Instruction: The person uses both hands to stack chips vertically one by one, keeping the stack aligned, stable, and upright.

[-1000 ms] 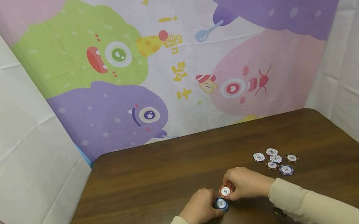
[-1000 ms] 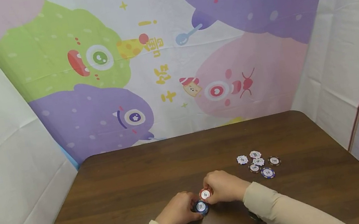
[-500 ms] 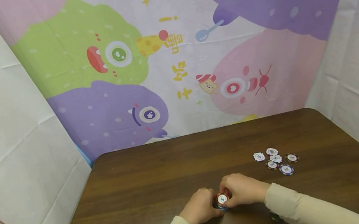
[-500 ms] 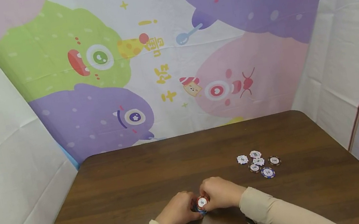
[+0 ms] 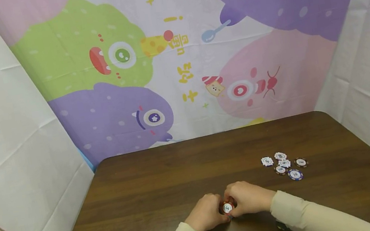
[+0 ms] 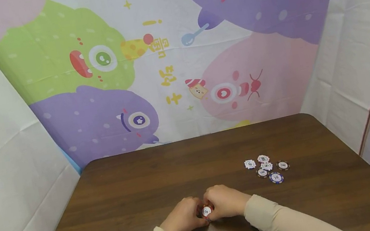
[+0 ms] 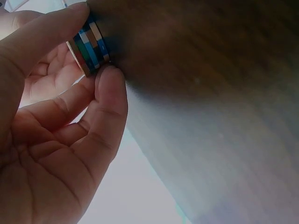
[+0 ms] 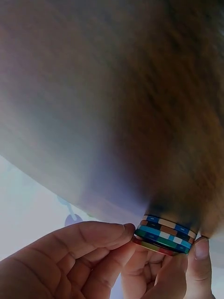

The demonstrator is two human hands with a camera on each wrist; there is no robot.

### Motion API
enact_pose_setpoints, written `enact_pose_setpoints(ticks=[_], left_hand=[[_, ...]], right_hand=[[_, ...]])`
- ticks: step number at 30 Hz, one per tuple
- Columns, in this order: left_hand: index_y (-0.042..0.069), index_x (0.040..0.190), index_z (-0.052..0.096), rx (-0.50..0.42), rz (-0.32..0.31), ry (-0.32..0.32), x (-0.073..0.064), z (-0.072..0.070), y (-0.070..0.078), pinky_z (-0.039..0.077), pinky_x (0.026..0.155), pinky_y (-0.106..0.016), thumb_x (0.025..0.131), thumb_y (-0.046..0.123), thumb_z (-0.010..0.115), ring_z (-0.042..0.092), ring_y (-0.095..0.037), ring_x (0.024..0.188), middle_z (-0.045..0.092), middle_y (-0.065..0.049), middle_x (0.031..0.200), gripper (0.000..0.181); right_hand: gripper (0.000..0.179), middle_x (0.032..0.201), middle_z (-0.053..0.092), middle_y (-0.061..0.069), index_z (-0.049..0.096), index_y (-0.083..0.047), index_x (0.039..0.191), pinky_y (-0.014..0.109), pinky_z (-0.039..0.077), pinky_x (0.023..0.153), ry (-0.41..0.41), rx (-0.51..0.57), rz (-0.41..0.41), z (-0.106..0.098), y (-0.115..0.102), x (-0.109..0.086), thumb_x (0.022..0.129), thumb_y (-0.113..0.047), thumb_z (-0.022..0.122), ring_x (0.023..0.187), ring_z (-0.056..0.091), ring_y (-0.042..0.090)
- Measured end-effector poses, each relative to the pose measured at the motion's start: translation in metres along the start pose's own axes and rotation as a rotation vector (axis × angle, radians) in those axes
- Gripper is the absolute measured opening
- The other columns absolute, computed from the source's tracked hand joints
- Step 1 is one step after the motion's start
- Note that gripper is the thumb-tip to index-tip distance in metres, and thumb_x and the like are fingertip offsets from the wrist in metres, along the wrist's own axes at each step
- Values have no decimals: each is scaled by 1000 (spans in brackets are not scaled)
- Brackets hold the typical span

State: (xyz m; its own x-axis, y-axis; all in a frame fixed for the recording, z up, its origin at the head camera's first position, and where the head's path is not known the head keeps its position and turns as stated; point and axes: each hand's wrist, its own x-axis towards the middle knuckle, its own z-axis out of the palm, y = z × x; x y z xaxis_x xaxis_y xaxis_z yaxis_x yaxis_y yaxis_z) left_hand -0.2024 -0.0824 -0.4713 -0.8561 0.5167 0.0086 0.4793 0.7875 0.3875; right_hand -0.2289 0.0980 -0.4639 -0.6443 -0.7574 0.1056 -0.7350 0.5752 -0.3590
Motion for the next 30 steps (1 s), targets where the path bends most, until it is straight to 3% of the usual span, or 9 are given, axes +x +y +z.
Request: enact_pose_setpoints(ticks=[25, 30], left_hand=[[15, 76, 66, -24, 26, 7, 2, 1, -1, 38, 59, -18, 71, 22, 84, 41, -1, 62, 54, 12, 66, 20], [15, 76, 67, -44, 30, 2, 2, 1, -1, 38, 57, -18, 71, 21, 84, 42, 0, 60, 55, 12, 65, 19]], right_hand=[[19, 78, 58, -9, 70, -13, 87, 18, 41, 63, -19, 10, 19, 1, 1, -1, 72, -20, 79, 68, 44, -2], [22, 82, 61, -8, 71, -11, 91, 19, 44, 64, -25, 56, 56, -2, 3, -3, 74, -22, 79, 71, 48, -1]])
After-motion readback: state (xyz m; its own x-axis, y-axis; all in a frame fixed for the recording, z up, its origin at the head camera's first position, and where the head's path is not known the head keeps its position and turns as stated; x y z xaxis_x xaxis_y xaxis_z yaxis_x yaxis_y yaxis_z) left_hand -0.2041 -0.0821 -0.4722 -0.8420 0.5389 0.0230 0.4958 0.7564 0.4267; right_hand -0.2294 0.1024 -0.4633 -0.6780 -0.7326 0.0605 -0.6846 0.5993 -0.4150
